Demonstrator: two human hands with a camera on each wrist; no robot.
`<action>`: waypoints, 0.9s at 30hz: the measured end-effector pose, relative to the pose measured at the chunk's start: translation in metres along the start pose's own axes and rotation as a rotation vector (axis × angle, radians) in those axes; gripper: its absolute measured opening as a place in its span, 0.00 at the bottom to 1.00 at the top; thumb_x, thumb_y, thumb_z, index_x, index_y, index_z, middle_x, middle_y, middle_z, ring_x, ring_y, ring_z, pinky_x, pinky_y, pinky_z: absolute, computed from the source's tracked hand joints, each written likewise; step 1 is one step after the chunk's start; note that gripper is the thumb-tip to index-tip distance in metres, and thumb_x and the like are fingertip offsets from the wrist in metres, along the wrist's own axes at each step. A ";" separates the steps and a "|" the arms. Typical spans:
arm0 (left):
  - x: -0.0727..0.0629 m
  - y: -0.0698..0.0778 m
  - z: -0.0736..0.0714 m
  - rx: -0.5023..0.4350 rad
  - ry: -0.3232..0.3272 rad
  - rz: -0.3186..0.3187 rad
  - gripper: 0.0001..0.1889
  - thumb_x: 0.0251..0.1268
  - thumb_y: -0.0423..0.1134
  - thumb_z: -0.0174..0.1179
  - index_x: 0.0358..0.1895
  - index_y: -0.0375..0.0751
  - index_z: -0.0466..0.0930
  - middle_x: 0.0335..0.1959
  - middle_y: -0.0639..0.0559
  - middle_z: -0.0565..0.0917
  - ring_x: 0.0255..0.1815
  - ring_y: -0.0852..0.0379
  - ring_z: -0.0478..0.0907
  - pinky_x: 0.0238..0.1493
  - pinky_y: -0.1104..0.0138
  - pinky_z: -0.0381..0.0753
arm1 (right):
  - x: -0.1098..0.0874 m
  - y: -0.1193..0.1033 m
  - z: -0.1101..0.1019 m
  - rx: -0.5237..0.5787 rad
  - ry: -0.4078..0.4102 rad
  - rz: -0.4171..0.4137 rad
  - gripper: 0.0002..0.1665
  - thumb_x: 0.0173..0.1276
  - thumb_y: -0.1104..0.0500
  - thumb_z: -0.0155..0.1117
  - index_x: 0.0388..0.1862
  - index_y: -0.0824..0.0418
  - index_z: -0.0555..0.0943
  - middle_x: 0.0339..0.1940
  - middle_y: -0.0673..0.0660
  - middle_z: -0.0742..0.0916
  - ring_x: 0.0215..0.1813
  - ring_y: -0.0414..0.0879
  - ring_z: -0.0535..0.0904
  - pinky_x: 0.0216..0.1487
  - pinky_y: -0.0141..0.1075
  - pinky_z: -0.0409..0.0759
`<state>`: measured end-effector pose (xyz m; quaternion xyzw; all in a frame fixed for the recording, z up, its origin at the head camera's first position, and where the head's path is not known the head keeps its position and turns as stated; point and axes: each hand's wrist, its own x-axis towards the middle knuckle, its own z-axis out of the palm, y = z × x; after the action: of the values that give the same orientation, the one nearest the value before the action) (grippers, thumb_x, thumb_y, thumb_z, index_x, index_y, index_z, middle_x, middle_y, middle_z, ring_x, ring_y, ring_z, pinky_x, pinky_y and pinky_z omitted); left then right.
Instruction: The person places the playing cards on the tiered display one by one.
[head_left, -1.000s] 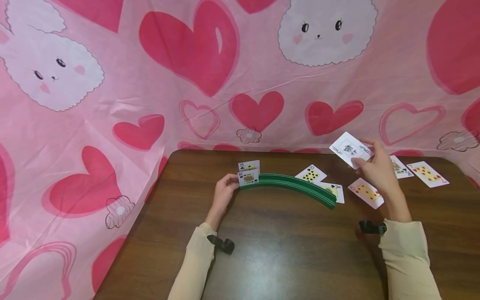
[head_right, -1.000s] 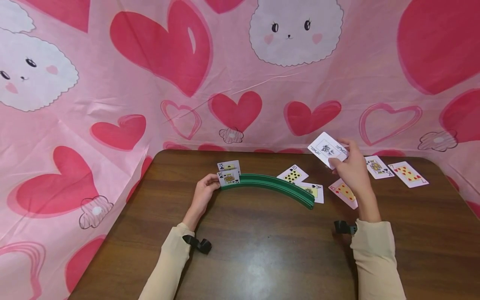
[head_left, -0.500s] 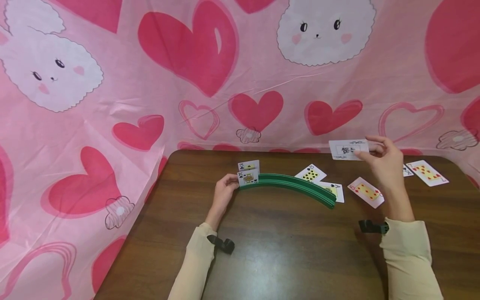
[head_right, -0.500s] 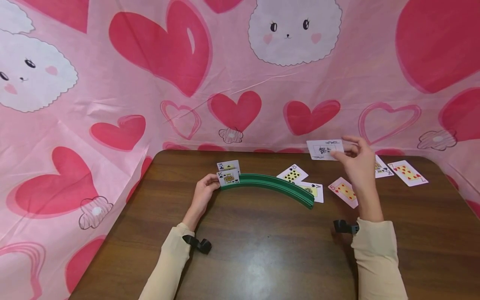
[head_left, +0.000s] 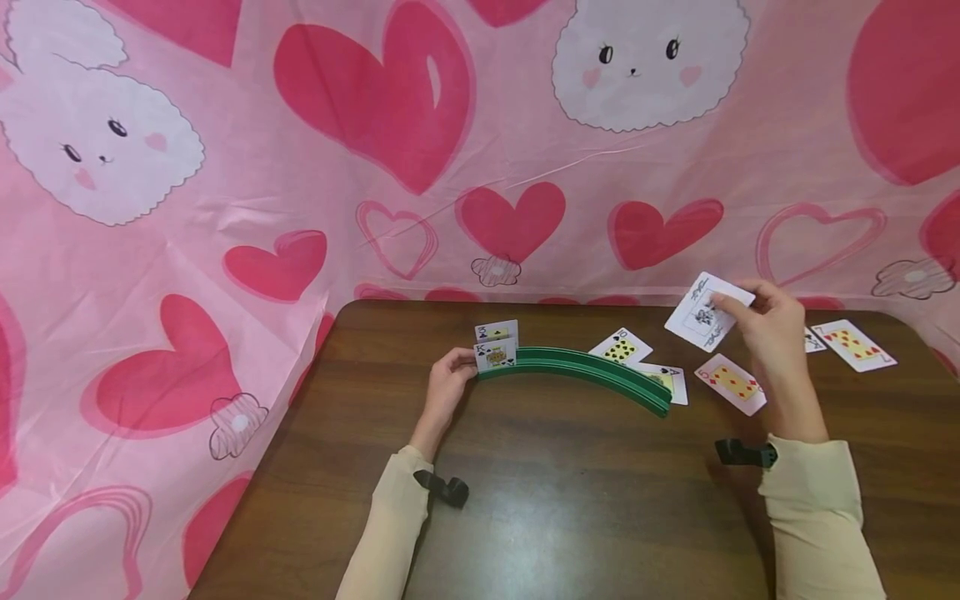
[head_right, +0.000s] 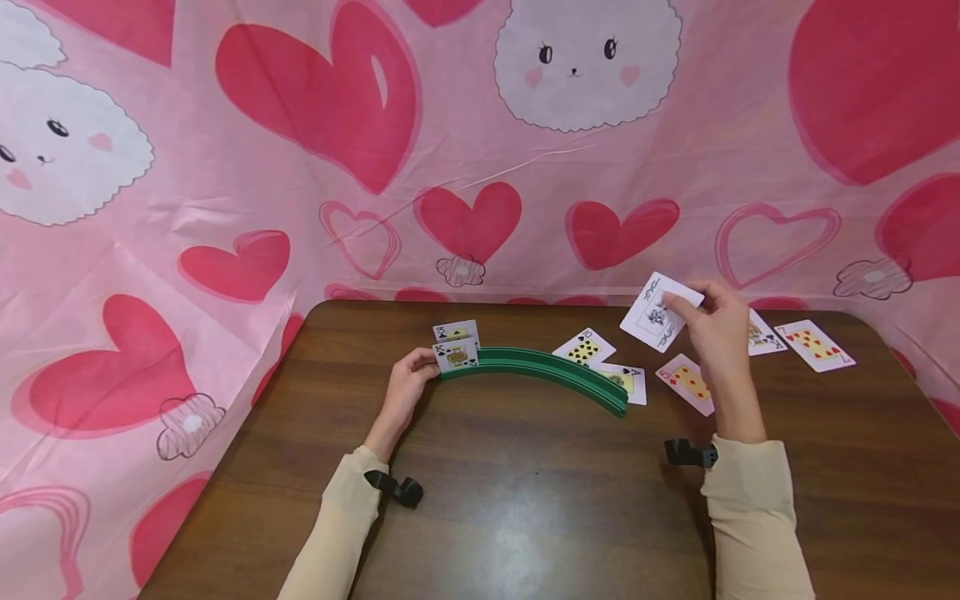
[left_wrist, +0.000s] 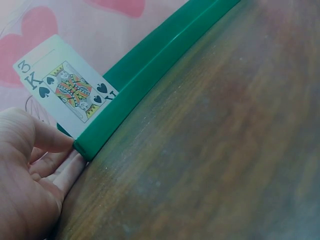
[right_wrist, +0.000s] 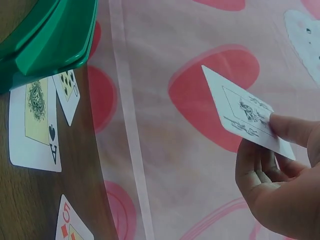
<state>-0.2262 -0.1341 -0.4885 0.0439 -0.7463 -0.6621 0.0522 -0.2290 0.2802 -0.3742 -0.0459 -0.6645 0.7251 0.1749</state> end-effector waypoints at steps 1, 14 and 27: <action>0.000 0.000 0.000 0.002 0.000 0.000 0.11 0.68 0.22 0.57 0.49 0.26 0.84 0.51 0.37 0.86 0.53 0.49 0.82 0.54 0.62 0.79 | 0.000 0.000 0.000 0.006 -0.001 0.003 0.09 0.67 0.68 0.72 0.37 0.53 0.87 0.35 0.45 0.86 0.36 0.37 0.79 0.34 0.21 0.79; 0.000 -0.001 -0.001 0.008 0.004 0.014 0.11 0.67 0.22 0.57 0.48 0.26 0.83 0.50 0.37 0.87 0.51 0.48 0.82 0.53 0.63 0.78 | 0.002 0.004 -0.001 -0.500 -0.083 -0.137 0.16 0.73 0.64 0.63 0.58 0.63 0.83 0.36 0.37 0.79 0.40 0.35 0.74 0.35 0.21 0.73; 0.000 -0.001 -0.001 0.003 0.001 0.009 0.11 0.68 0.22 0.57 0.49 0.26 0.83 0.51 0.36 0.86 0.52 0.48 0.81 0.54 0.62 0.78 | 0.001 0.006 -0.001 0.106 -0.103 0.036 0.11 0.67 0.74 0.68 0.43 0.62 0.82 0.30 0.48 0.89 0.28 0.38 0.86 0.30 0.30 0.84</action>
<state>-0.2261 -0.1348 -0.4896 0.0407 -0.7474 -0.6608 0.0555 -0.2307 0.2811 -0.3801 -0.0110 -0.6323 0.7638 0.1294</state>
